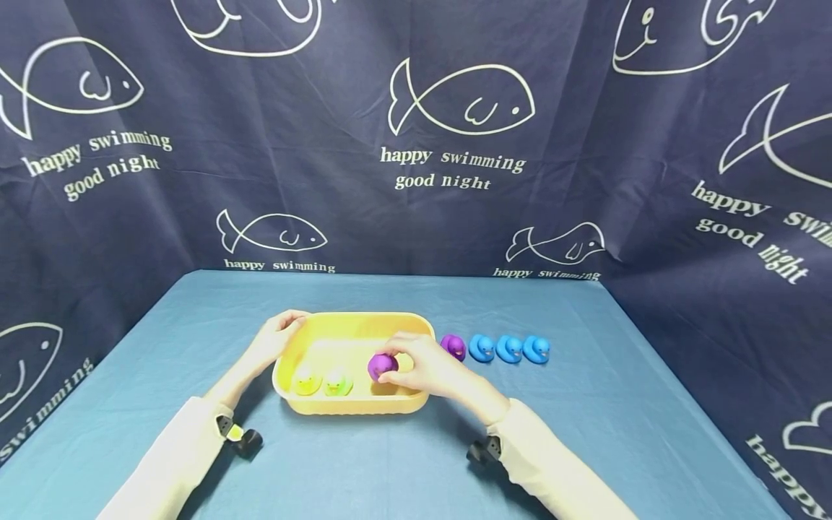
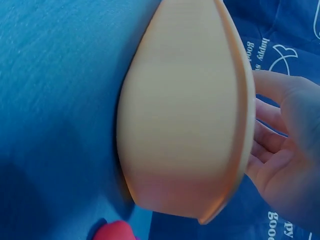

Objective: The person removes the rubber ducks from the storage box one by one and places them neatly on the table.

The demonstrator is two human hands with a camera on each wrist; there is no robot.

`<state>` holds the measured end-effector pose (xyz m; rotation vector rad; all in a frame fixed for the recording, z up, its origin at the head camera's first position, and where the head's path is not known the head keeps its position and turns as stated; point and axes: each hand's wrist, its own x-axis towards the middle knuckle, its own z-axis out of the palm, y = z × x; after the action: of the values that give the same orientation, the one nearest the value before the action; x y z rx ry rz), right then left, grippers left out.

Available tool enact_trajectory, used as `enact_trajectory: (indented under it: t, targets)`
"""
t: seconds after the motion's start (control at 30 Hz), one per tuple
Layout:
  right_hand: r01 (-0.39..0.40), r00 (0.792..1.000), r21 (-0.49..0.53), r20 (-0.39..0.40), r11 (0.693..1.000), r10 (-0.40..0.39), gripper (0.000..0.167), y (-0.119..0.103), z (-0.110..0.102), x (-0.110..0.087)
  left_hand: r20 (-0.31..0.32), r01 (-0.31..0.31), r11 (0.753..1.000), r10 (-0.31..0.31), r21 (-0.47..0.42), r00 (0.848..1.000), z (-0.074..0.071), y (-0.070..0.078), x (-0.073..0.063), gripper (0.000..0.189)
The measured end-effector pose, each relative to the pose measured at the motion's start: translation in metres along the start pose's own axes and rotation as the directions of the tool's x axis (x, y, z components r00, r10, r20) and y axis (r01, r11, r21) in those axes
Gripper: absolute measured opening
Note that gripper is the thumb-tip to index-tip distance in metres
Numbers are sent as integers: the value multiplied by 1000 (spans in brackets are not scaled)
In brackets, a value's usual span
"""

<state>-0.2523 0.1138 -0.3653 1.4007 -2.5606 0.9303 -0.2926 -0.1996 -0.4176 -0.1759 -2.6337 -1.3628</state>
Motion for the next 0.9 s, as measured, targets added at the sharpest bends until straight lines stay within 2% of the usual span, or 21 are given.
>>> enact_trajectory:
  t: [0.27,0.43,0.7,0.9]
  targets:
    - [54,997,-29,-47,998,-56,36,1,-9,-9,10,6,1000,-6,-7,1000,0,0,-1,28]
    - [22,998,-48,-55,999,-25,36,1,-17,-15,9,6,1000,-5,-17,1000,-1,1,0,28]
    - [-40,996,-22,-82,999,38,37,-2,-26,-24,1,11,999,-11,-31,1000,0,2,1,27]
    - [-14,992,-39,-124,999,9,36,2,-31,-31,6,14,999,-13,-35,1000,0,1,0,28]
